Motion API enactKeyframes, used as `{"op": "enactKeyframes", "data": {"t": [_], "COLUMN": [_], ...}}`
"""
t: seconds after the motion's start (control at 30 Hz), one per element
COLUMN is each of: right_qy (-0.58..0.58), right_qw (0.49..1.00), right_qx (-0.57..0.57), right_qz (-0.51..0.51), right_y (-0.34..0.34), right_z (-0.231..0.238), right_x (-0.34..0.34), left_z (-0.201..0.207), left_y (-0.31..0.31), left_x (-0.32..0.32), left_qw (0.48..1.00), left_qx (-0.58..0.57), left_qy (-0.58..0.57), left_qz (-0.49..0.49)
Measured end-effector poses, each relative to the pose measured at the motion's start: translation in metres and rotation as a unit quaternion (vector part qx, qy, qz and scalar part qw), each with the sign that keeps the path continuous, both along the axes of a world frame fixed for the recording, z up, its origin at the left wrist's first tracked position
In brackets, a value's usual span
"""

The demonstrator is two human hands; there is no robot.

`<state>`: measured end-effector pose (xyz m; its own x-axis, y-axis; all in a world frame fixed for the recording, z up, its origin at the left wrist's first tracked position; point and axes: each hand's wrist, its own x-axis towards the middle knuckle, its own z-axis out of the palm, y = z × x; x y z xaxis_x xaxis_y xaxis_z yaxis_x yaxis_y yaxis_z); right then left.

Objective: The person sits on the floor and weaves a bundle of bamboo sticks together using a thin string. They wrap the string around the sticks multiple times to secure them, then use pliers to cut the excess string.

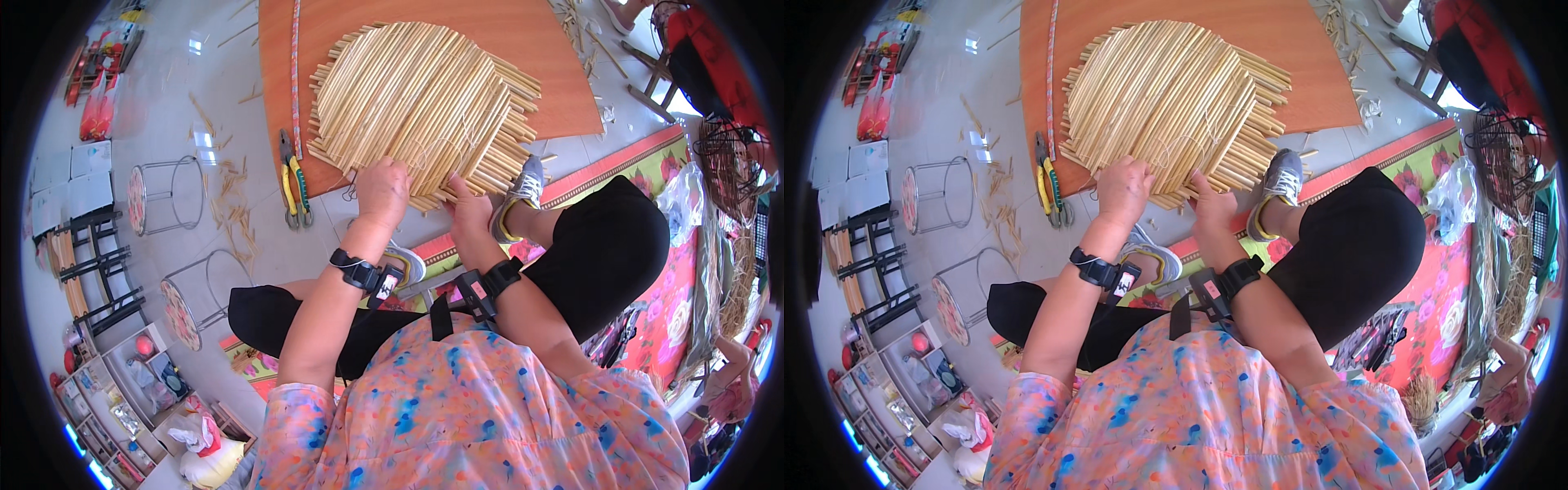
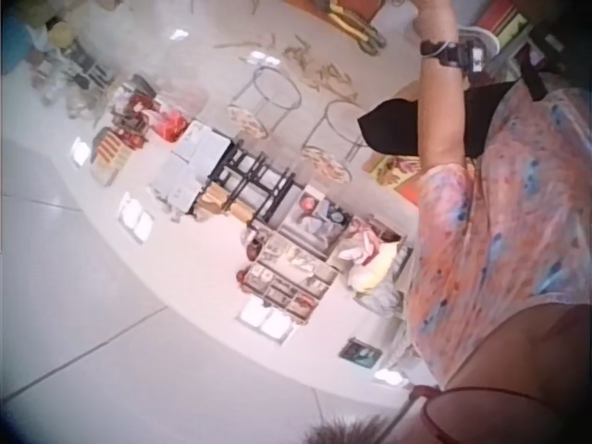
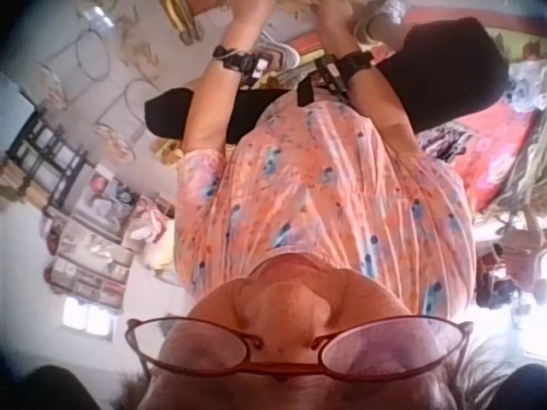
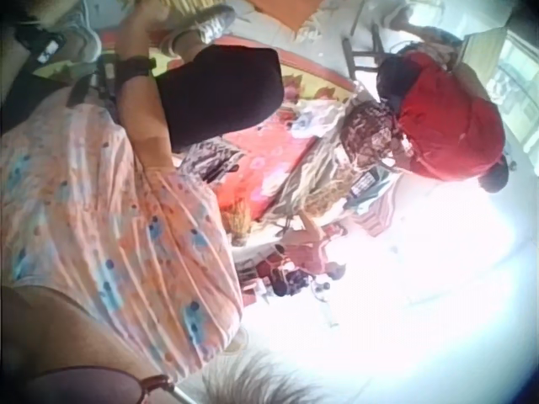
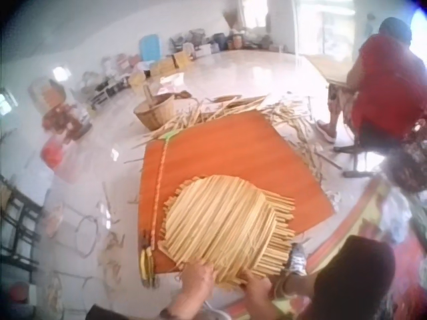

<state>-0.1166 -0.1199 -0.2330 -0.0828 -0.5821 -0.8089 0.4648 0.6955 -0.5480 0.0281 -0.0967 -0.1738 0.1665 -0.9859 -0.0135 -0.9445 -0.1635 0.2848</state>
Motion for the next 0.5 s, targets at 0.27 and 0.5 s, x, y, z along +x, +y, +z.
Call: {"op": "enactKeyframes", "data": {"t": [0.27,0.5], "right_qy": [0.007,-0.03], "right_qw": [1.0,0.999], "right_qx": [0.005,-0.019], "right_qz": [-0.008,-0.019], "right_y": [0.001,0.001], "right_z": [-0.001,-0.007], "right_x": [0.002,0.002], "left_z": [-0.012,0.021], "left_y": [-0.012,-0.013], "left_x": [-0.001,0.012], "left_qw": [0.996,0.995], "left_qx": [-0.005,0.016], "left_qy": [-0.078,0.099], "left_qz": [-0.033,0.022]}}
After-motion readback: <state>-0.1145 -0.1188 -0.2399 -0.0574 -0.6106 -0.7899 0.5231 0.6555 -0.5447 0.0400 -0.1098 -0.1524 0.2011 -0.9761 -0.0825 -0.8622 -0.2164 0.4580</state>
